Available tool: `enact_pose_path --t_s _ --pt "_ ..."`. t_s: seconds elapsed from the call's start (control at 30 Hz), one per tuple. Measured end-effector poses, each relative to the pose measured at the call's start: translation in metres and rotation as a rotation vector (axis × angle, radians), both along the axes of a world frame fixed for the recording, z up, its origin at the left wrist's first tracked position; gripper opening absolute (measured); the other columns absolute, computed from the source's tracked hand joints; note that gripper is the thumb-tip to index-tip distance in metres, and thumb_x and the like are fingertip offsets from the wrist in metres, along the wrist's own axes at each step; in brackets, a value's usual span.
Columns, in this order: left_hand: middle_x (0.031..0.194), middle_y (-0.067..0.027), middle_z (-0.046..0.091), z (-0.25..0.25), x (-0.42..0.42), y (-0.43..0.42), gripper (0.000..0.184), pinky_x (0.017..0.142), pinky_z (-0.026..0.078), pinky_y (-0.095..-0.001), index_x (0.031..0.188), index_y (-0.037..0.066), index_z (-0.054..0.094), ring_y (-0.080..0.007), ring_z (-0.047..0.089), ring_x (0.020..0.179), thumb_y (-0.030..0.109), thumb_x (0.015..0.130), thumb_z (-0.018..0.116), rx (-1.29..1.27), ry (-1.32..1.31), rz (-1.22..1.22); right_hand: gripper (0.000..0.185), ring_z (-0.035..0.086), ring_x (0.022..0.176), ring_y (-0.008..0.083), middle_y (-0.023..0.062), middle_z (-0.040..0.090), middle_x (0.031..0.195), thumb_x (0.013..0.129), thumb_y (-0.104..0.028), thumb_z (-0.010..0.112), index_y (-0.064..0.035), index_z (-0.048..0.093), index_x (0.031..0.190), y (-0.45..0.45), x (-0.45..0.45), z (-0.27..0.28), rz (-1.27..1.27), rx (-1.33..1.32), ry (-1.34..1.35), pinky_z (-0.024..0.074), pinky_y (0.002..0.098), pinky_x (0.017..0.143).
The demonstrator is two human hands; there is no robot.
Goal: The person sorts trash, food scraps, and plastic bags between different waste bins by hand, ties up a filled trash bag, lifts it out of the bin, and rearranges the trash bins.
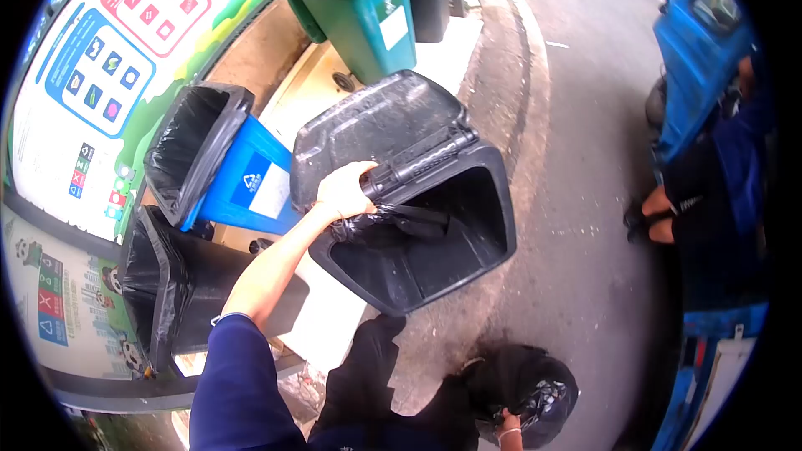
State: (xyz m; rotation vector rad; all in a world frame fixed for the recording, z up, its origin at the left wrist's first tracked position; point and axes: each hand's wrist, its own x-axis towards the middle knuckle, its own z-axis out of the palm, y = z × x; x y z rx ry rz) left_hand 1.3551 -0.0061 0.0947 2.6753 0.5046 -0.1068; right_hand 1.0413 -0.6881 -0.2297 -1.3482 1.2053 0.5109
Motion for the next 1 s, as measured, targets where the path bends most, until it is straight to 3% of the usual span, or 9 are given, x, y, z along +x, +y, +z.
enact_pose_path --t_s 0.03,0.1,0.17,0.23,0.47,0.6,0.7,0.8,1.0 --pt "0.113 -0.0095 0.062 -0.002 0.002 0.007 0.076 0.094 0.046 -0.0358 0.122 0.014 0.055 -0.0257 0.058 0.108 0.023 0.051 0.08 -0.018 -0.013 0.002 0.03 0.06 0.085 0.0233 0.0076 0.062 0.1 0.083 -0.003 0.061 -0.0074 0.057 0.112 0.003 0.004 -0.014 0.09 0.105 -0.07 0.0495 0.0438 0.074" --pt "0.112 -0.009 0.064 -0.006 0.006 0.018 0.077 0.094 0.046 -0.0352 0.121 0.014 0.056 -0.0248 0.061 0.106 0.026 0.05 0.082 -0.032 -0.035 -0.008 0.033 0.062 0.079 0.0235 0.0081 0.061 0.097 0.083 -0.002 0.06 -0.0097 0.056 0.114 -0.036 0.001 -0.058 -0.285 1.429 -0.016 0.0526 0.0444 0.066" --pt "0.115 -0.0088 0.064 -0.007 0.014 0.023 0.08 0.093 0.046 -0.0357 0.122 0.015 0.056 -0.0246 0.06 0.107 0.029 0.049 0.082 -0.02 0.002 -0.036 0.064 0.057 0.106 0.0288 0.0119 0.053 0.126 0.083 -0.041 0.062 -0.0046 0.044 0.133 -0.051 -0.022 -0.146 0.059 0.046 0.286 0.0488 0.0434 0.085" --pt "0.112 -0.0111 0.064 -0.008 0.017 0.025 0.081 0.093 0.046 -0.0338 0.119 0.011 0.059 -0.0235 0.06 0.107 0.033 0.046 0.084 0.008 -0.013 -0.047 0.053 0.048 0.111 0.0216 0.008 0.059 0.118 0.091 -0.049 0.035 -0.0158 0.05 0.13 -0.098 -0.05 -0.175 0.142 0.333 0.019 0.0357 0.0478 0.098" --pt "0.112 -0.0098 0.064 -0.059 0.04 0.046 0.074 0.09 0.047 -0.0342 0.114 0.01 0.062 -0.0236 0.061 0.104 0.039 0.049 0.082 0.023 -0.093 -0.002 0.037 0.064 0.071 0.0242 0.0075 0.059 0.094 0.083 -0.002 0.059 -0.0115 0.053 0.118 0.08 -0.015 -0.245 0.077 0.206 -0.189 0.055 0.0425 0.056" --pt "0.11 -0.0084 0.065 -0.068 0.057 0.057 0.074 0.089 0.049 -0.035 0.113 0.011 0.063 -0.0237 0.061 0.103 0.04 0.049 0.083 0.084 -0.106 0.01 0.05 0.061 0.081 0.0198 0.0064 0.057 0.104 0.084 -0.01 0.066 -0.0146 0.044 0.129 0.259 0.074 -0.114 0.144 0.28 -0.316 0.0562 0.0356 0.061" --pt "0.109 -0.0081 0.065 -0.091 0.071 0.063 0.074 0.089 0.049 -0.0367 0.112 0.013 0.064 -0.0246 0.06 0.104 0.042 0.047 0.084 0.104 -0.143 0.023 0.077 0.041 0.121 0.0411 0.0135 0.031 0.143 0.082 -0.036 0.068 -0.0196 0.024 0.143 0.296 0.113 -0.126 0.122 0.299 -0.3 0.0479 0.0532 0.084" --pt "0.11 -0.0098 0.065 -0.092 0.074 0.067 0.071 0.089 0.049 -0.0364 0.11 0.012 0.064 -0.0256 0.061 0.105 0.043 0.049 0.085 0.084 -0.13 0.057 0.09 0.023 0.133 0.0448 0.0123 0.014 0.151 0.078 -0.048 0.069 -0.0215 0.017 0.146 0.333 0.154 -0.136 0.073 0.459 -0.288 0.038 0.0588 0.094" --pt "0.108 -0.0097 0.065 -0.143 0.113 0.111 0.071 0.088 0.049 -0.0369 0.109 0.013 0.066 -0.0249 0.062 0.102 0.047 0.049 0.083 0.154 -0.175 0.04 0.089 0.022 0.134 0.0405 0.0101 0.016 0.151 0.077 -0.062 0.061 -0.022 0.021 0.146 0.408 0.222 -0.176 0.158 0.519 -0.28 0.0345 0.0583 0.096"
